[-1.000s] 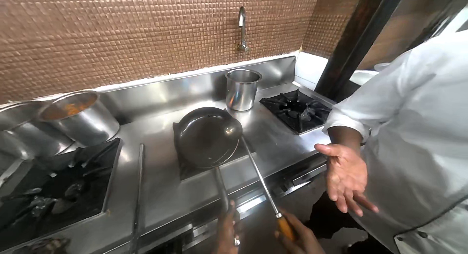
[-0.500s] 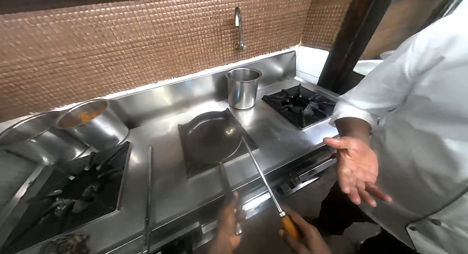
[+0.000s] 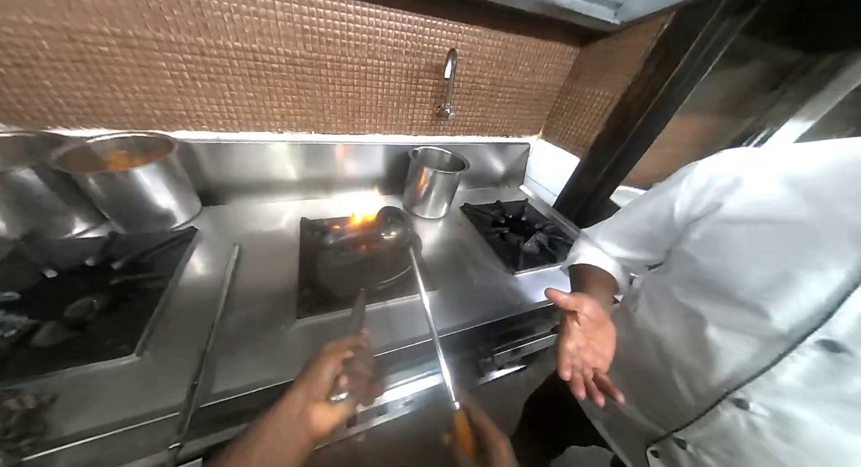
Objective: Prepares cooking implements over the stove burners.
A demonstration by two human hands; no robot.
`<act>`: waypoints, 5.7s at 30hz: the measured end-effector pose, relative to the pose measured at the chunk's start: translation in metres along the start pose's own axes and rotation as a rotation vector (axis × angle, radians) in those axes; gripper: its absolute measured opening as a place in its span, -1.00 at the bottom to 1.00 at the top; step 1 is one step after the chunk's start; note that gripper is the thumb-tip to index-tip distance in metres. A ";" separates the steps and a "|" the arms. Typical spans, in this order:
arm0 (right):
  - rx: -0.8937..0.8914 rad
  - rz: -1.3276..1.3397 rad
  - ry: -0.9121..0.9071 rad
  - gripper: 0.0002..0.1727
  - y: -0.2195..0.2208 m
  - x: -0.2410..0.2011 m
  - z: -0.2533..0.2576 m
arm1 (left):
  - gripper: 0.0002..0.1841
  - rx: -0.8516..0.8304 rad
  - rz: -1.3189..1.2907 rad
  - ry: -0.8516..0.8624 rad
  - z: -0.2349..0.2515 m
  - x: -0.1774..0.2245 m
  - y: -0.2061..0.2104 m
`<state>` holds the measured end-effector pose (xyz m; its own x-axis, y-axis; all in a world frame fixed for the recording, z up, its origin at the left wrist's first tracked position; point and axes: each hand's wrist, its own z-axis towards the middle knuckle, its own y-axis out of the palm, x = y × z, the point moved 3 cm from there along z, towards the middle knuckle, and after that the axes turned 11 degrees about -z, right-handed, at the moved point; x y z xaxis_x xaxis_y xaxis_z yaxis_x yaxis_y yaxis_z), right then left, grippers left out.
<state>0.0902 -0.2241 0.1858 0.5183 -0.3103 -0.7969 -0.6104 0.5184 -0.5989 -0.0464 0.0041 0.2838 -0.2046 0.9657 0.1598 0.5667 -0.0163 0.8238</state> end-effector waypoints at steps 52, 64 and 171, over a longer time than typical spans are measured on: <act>0.070 -0.276 -0.037 -0.30 -0.027 0.008 0.002 | -0.72 -0.082 0.134 -0.078 -0.036 0.008 0.004; 0.063 -0.293 0.050 -0.29 -0.032 0.004 0.010 | -0.94 0.143 0.448 0.244 -0.006 0.007 -0.044; -0.063 -0.476 0.166 -0.31 0.008 0.028 0.025 | -0.72 -0.093 0.119 0.008 0.008 -0.009 -0.045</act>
<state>0.1147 -0.2088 0.1608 0.6489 -0.6257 -0.4328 -0.3668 0.2412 -0.8985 -0.0638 -0.0017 0.2413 -0.1474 0.9534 0.2633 0.5111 -0.1545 0.8455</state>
